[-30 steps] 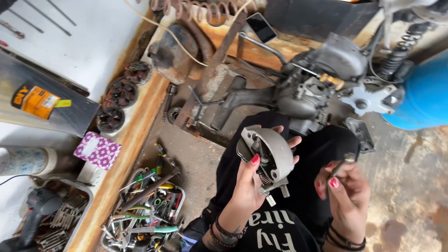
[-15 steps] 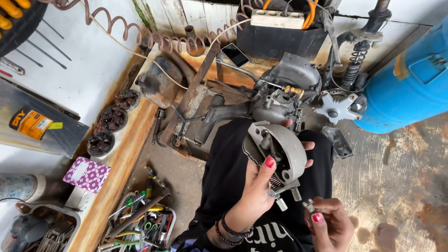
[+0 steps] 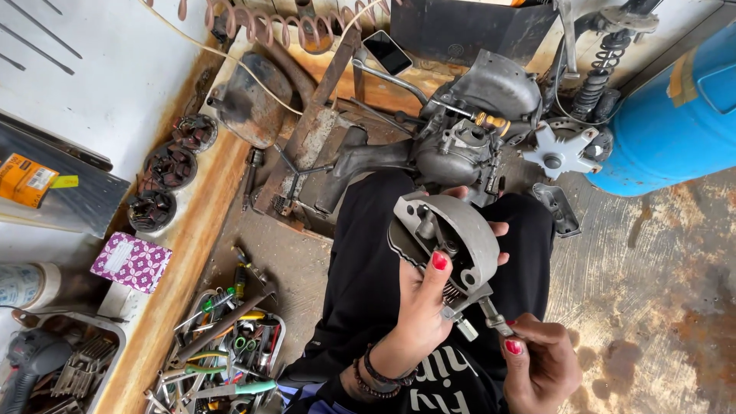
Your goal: Repairing a motorcycle engine component by unfastening and fastening bolts with a screwdriver and wrench.
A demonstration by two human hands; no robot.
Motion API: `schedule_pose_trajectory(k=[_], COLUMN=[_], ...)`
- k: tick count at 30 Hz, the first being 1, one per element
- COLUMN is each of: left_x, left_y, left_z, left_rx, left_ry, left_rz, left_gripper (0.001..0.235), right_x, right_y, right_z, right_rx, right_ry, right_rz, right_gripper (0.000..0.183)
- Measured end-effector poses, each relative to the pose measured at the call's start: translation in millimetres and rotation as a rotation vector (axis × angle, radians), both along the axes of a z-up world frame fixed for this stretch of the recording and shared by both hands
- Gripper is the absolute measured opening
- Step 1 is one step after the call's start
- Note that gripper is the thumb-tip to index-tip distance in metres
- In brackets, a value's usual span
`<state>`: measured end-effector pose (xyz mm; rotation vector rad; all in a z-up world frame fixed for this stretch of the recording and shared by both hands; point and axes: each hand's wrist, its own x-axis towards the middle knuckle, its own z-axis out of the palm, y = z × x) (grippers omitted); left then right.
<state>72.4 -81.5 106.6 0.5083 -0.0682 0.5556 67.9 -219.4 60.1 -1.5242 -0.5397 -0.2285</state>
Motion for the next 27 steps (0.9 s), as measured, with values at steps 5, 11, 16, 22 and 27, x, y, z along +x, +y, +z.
schedule_pose_trajectory(k=[5, 11, 16, 22, 27], left_x=[-1, -6, -11, -14, -13], left_y=[1, 5, 5, 13, 14], left_z=[-1, -2, -7, 2, 9], left_rx=[-0.004, -0.016, 0.078, -0.003, -0.061], left_ry=[-0.002, 0.01, 0.006, 0.06, 0.07], left_rz=[-0.009, -0.03, -0.108, -0.091, -0.094], left_gripper=[0.069, 0.07, 0.072, 0.059, 0.07], right_x=[-1, 4, 1, -1, -6], right_y=[2, 4, 2, -3, -2], right_z=[-4, -1, 0, -17, -21], right_rx=[-0.041, -0.063, -0.257, -0.27, -0.168], right_ry=[-0.018, -0.053, -0.02, 0.006, 0.172], right_rz=[-0.058, 0.038, 0.153, 0.189, 0.241], right_gripper=[0.021, 0.021, 0.032, 0.039, 0.035])
